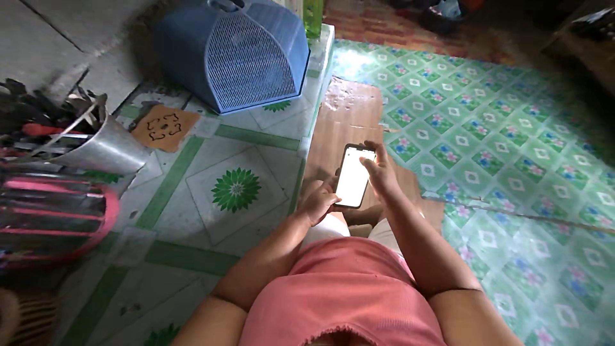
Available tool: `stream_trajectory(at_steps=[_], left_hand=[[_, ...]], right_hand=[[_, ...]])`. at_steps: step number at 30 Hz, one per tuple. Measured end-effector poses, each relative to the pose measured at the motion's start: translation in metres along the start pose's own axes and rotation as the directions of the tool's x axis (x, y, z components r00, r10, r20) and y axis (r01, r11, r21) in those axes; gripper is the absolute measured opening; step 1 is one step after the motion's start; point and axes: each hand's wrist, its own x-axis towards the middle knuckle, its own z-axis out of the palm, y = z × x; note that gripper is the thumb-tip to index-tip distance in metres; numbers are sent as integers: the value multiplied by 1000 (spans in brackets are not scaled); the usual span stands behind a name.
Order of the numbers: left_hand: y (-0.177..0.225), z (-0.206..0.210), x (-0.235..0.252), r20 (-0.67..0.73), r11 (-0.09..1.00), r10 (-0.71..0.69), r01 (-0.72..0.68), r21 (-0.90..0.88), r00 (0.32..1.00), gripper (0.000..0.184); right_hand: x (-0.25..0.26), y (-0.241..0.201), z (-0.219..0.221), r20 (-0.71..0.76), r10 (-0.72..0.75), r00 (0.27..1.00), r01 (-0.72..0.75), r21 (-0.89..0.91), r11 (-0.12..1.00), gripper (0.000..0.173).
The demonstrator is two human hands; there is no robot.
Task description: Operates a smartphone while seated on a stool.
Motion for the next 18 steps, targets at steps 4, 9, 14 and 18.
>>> stream_trajectory(at_steps=[4,9,14,18], left_hand=[[1,1,0,10,1000,3,-3,-9,1000,56],[-1,-1,-1,14,997,17,-16,-79,1000,52],[0,1,-2,-51,993,4,-10,-117,999,56],[-3,-3,0,-45,991,31,-36,-127,999,52]], right_hand=[[1,0,1,-25,-12,1000,12,-14,1000,43],[-4,-2,0,55,7,998,-15,154,988,63],[-20,11,1,90,65,994,-87,264,961,70],[-32,39,1,188,90,978,-153,358,921,81]])
